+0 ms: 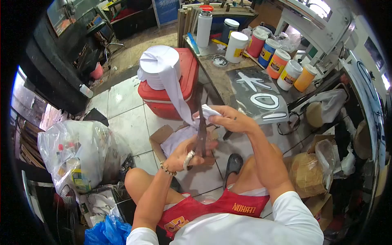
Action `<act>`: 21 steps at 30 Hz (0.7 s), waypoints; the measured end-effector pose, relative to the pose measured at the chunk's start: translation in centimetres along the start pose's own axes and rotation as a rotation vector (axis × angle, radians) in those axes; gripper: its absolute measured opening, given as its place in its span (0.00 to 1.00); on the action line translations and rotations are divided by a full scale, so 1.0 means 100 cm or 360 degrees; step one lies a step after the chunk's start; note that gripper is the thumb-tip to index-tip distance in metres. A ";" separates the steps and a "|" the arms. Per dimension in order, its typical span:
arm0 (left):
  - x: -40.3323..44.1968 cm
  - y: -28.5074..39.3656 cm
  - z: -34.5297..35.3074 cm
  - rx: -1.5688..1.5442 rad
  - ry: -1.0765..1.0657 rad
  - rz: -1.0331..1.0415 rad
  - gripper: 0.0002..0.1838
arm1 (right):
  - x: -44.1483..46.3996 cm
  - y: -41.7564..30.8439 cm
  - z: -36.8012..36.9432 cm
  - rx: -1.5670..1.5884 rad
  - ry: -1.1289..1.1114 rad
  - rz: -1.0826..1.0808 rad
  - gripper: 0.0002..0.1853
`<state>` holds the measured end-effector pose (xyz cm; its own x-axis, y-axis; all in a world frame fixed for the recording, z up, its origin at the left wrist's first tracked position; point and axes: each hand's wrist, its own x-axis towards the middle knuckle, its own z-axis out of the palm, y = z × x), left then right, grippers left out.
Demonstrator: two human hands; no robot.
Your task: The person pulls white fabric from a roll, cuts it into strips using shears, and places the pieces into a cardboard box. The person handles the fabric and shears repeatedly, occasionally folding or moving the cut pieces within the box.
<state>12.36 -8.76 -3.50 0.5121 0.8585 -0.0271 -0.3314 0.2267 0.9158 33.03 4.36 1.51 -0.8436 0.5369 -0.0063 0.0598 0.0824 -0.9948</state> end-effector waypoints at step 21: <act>-0.012 0.023 -0.024 0.0104 0.0637 0.0192 0.32 | 0.029 0.040 0.006 -0.0392 0.0146 0.0057 0.16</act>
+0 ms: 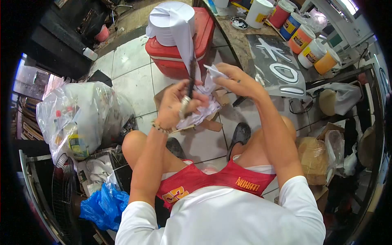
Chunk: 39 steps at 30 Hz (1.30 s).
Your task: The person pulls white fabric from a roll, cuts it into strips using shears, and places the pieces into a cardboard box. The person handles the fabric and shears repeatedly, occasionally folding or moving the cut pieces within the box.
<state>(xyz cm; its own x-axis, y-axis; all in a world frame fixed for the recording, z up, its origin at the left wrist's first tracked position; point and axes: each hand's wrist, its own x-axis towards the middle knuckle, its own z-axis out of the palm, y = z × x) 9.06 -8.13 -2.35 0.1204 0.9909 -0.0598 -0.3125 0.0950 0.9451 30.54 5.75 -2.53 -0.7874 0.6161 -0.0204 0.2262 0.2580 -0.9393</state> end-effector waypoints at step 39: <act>0.012 -0.059 0.009 -0.0386 -0.0773 -0.0272 0.47 | -0.034 -0.042 -0.042 0.0442 0.0237 -0.0386 0.15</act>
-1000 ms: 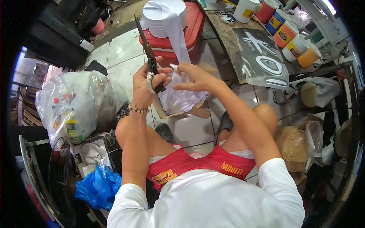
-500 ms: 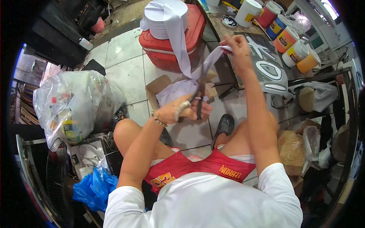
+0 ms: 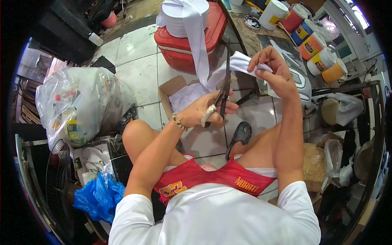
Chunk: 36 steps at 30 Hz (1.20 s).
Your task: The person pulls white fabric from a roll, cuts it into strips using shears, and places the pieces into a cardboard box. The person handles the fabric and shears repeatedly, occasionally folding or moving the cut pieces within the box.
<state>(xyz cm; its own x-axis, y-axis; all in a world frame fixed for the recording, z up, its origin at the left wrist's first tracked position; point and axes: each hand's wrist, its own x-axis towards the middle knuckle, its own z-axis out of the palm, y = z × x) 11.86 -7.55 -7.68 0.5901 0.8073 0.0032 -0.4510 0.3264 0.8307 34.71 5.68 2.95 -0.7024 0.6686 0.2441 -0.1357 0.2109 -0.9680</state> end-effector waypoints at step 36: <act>-0.004 0.022 0.021 0.0264 0.0062 0.0054 0.50 | 0.008 0.004 0.022 0.0001 -0.0262 0.0350 0.18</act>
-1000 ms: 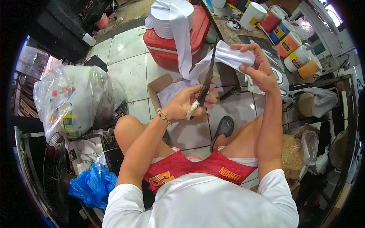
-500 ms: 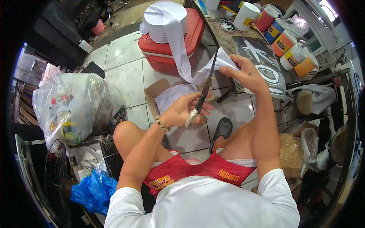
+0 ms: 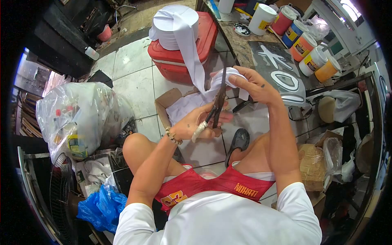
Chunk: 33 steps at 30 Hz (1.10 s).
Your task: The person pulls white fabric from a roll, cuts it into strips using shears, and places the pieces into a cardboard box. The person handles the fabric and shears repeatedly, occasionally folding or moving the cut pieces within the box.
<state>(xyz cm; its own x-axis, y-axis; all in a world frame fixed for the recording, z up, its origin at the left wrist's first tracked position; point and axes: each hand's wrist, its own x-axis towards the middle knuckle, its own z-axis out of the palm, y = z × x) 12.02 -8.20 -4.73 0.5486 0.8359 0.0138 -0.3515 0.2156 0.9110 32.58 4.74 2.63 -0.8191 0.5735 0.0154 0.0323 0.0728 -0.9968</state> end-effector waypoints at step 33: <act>-0.004 -0.003 -0.021 -0.0043 0.0195 -0.0022 0.38 | 0.011 0.047 -0.005 -0.0378 0.0300 0.0164 0.21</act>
<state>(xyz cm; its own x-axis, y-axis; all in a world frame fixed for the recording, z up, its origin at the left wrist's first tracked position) 10.32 -7.54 -5.89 0.4574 0.8879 -0.0503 -0.3661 0.2395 0.8992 32.12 6.06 -2.03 -0.6846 0.7273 -0.0486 0.2609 0.1823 -0.9480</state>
